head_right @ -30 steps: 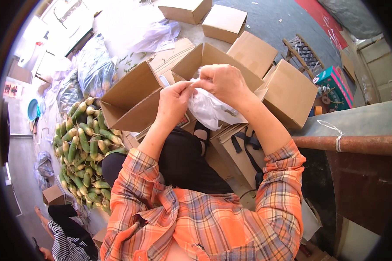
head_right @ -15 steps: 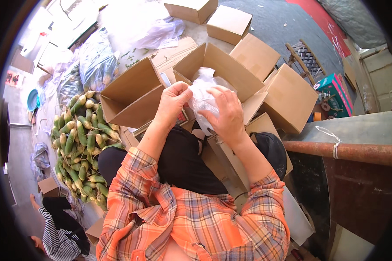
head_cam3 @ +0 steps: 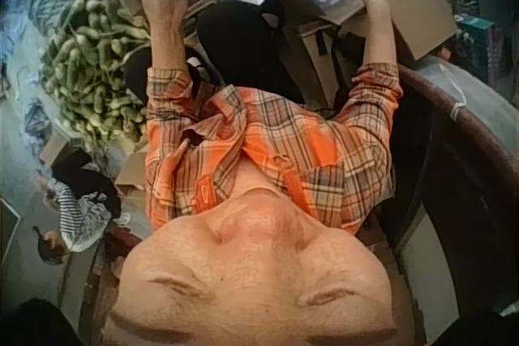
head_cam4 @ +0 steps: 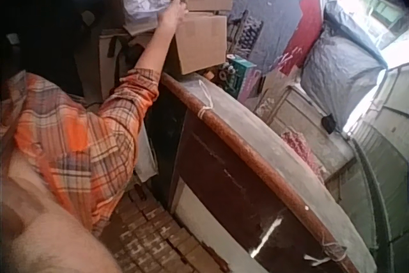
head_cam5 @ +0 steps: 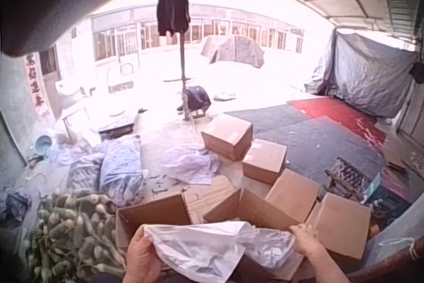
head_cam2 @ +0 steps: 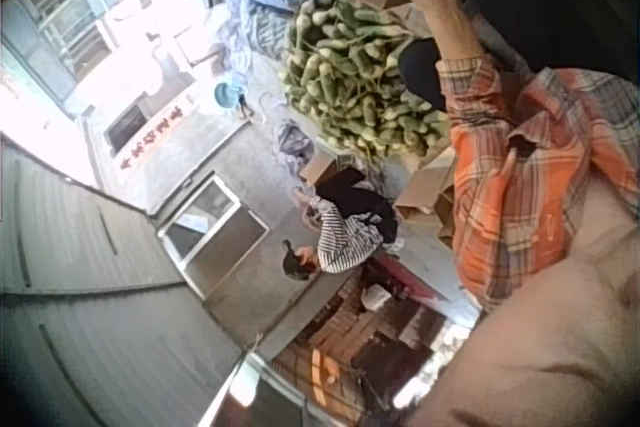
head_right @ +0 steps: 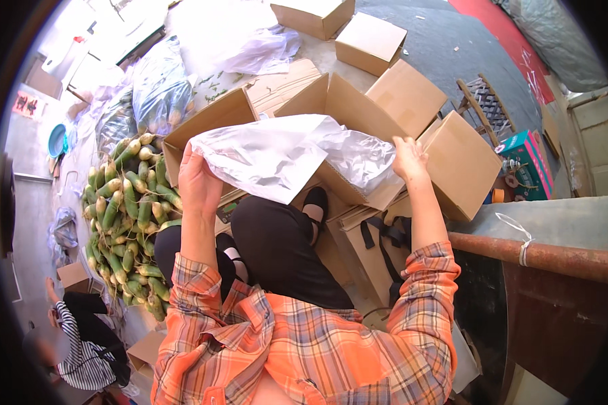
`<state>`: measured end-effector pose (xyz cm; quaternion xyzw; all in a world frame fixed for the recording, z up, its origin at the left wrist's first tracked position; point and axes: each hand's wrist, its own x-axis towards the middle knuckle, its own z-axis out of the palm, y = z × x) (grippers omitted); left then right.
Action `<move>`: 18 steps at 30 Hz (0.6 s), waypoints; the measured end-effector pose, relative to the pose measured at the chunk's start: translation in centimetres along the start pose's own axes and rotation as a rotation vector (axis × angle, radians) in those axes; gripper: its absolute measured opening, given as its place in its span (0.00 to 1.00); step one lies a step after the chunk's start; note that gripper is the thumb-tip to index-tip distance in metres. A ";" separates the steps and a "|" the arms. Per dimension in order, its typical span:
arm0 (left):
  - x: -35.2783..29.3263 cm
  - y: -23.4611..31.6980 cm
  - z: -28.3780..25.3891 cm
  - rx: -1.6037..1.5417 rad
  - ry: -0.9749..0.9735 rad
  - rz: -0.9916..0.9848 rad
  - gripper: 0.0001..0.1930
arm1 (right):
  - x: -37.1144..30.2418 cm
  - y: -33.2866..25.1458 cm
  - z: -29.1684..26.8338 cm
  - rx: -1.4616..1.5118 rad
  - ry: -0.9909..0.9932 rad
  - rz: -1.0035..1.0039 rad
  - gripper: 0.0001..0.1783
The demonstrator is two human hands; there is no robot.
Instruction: Packing large radishes or similar green vegetables into plastic bags and cardboard boxes for shipment.
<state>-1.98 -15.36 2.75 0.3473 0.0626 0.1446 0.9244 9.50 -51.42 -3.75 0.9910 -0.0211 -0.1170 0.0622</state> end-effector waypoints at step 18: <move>-6.8 0.7 5.0 0.341 -0.467 -0.059 0.07 | 5.4 -12.1 7.4 0.274 -0.002 -0.619 0.12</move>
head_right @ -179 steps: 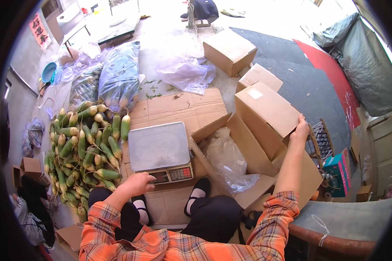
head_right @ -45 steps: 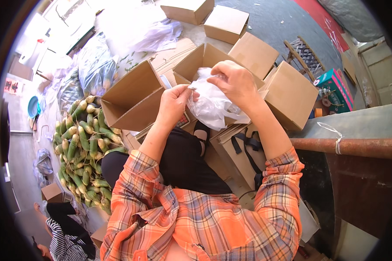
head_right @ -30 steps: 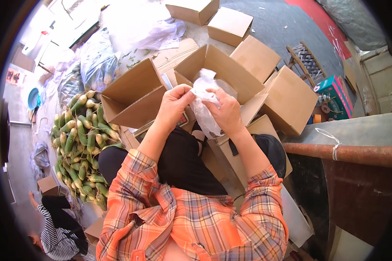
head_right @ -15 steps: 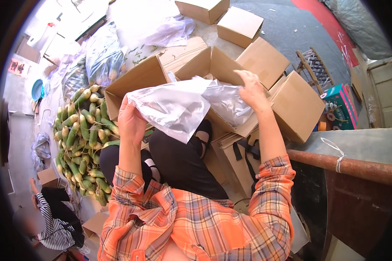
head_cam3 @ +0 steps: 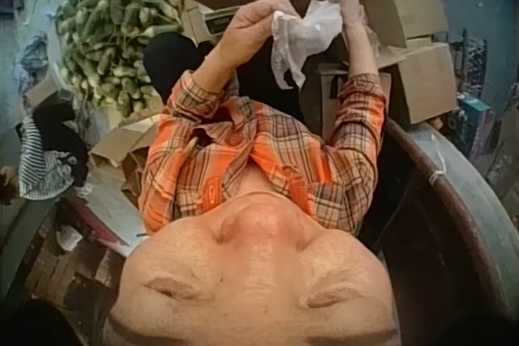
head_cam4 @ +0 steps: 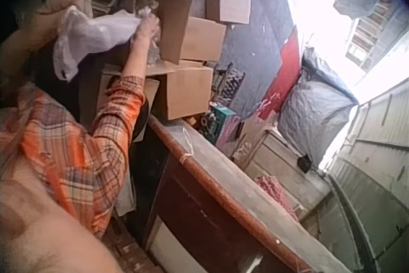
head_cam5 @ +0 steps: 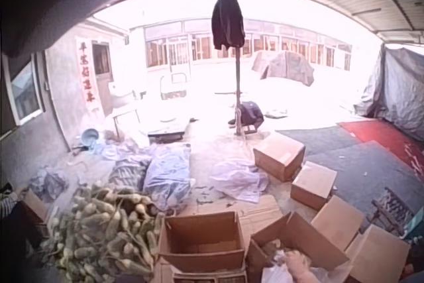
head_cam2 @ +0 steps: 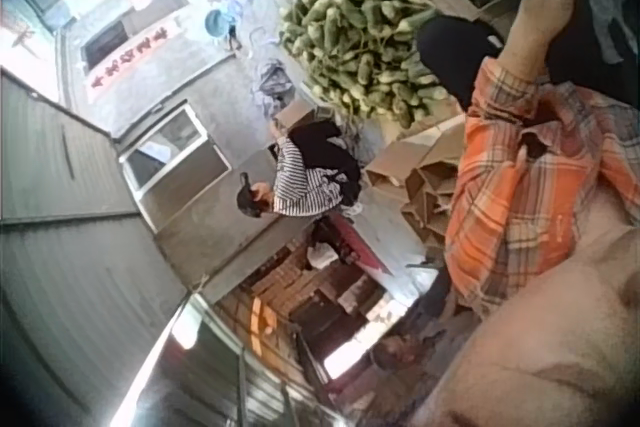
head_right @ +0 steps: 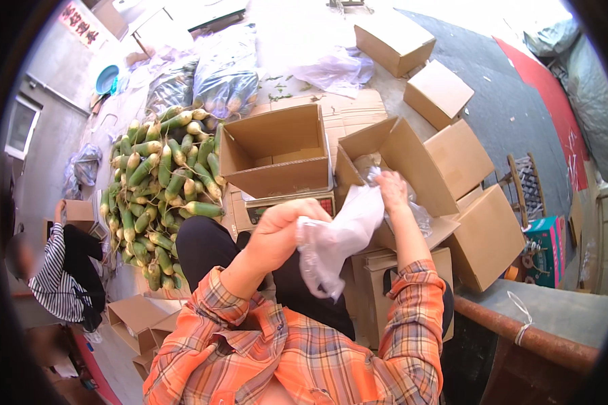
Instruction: Packing large radishes or similar green vegetables into plastic bags and cardboard boxes for shipment.
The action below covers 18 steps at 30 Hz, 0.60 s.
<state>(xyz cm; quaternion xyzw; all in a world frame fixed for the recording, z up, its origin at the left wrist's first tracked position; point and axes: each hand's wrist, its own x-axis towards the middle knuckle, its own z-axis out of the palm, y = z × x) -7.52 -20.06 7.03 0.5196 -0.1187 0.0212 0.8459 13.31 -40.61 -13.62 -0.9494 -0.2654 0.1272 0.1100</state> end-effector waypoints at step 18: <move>-24.9 6.6 -15.1 -0.151 1.129 0.277 0.12 | -5.2 -20.7 -15.9 0.767 -0.132 -0.378 0.17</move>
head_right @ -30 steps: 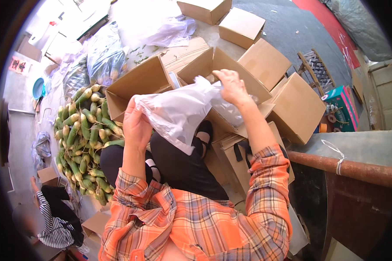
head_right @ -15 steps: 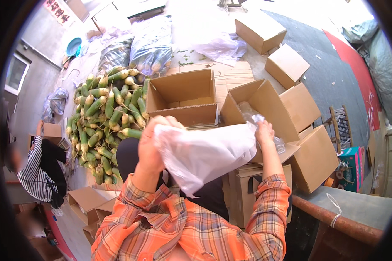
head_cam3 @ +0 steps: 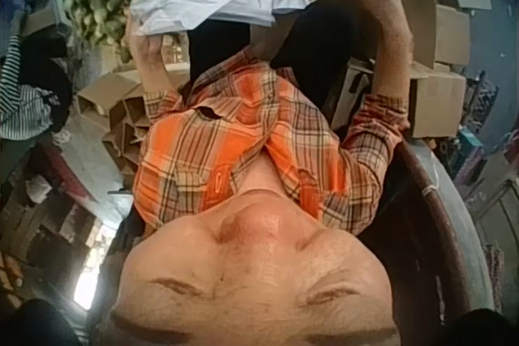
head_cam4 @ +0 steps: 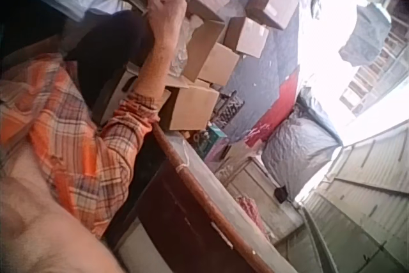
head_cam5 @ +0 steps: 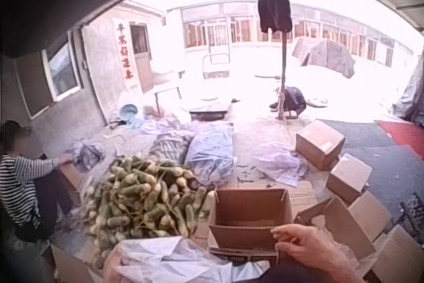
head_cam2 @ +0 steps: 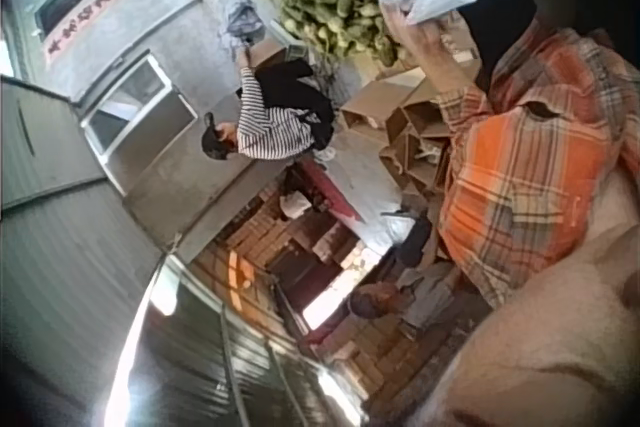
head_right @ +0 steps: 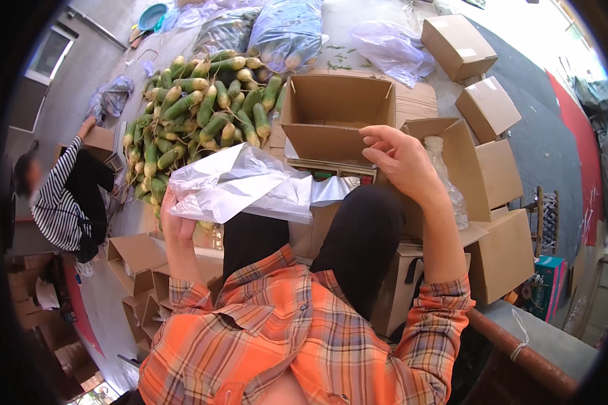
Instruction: Packing large radishes or similar green vegetables into plastic bags and cardboard boxes for shipment.
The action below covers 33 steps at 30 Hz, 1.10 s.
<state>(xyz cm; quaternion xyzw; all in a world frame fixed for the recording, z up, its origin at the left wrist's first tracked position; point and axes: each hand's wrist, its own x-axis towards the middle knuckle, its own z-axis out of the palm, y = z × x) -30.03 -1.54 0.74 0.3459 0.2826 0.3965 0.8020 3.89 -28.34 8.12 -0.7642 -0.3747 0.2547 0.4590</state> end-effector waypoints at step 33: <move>-1.8 -2.0 10.8 1.709 -0.502 0.749 0.24 | 2.2 -3.3 15.0 -0.032 -0.081 -0.642 0.08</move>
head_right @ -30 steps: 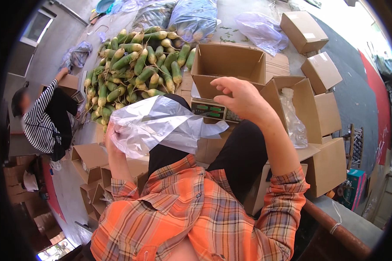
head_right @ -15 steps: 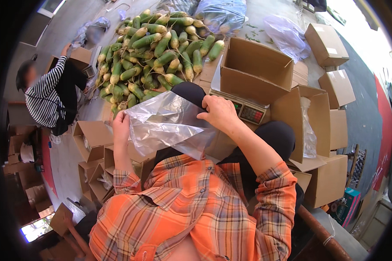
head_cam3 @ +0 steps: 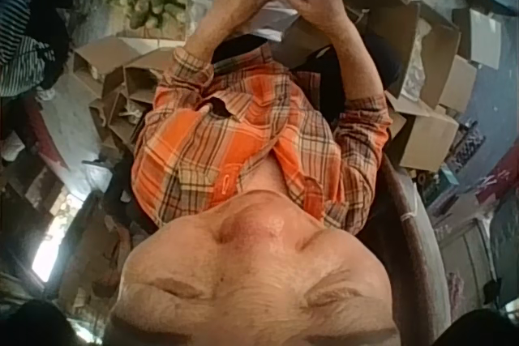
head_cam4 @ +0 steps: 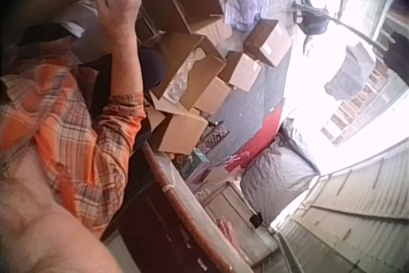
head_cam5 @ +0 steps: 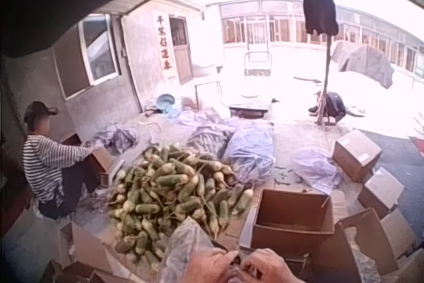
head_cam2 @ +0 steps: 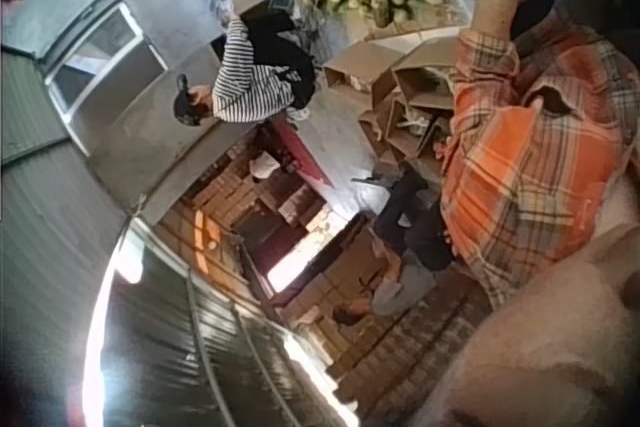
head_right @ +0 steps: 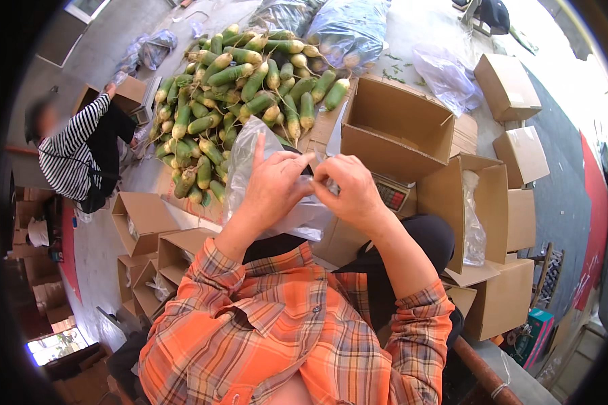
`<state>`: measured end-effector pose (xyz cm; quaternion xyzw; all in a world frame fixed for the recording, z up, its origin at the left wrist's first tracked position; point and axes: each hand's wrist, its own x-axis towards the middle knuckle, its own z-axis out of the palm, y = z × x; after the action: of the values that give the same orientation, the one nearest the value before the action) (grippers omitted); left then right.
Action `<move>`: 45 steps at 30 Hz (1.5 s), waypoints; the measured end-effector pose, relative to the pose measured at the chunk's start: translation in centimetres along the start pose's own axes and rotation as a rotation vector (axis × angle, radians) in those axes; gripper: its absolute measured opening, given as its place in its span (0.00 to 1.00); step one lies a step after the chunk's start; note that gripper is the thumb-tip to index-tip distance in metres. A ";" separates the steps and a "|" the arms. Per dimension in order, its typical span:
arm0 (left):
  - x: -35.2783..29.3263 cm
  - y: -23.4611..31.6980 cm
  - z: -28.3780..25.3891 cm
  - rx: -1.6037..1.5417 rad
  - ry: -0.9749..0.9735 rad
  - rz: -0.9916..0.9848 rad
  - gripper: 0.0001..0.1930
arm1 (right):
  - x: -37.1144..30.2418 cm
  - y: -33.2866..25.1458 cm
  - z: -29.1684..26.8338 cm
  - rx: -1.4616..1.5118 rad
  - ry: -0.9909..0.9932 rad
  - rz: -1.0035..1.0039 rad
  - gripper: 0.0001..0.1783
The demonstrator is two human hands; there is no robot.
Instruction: Packing large radishes or similar green vegetables into plastic bags and cardboard boxes for shipment.
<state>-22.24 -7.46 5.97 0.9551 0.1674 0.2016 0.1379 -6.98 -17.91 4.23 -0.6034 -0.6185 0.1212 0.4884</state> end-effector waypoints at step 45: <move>0.8 -3.6 -0.4 -1.003 0.345 -0.657 0.16 | -3.6 2.5 -4.0 -0.040 -0.461 0.514 0.08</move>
<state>-22.68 -3.82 5.41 0.6265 0.3571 0.3540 0.5956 -3.14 -22.19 2.75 -0.7056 -0.5427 0.3613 0.2776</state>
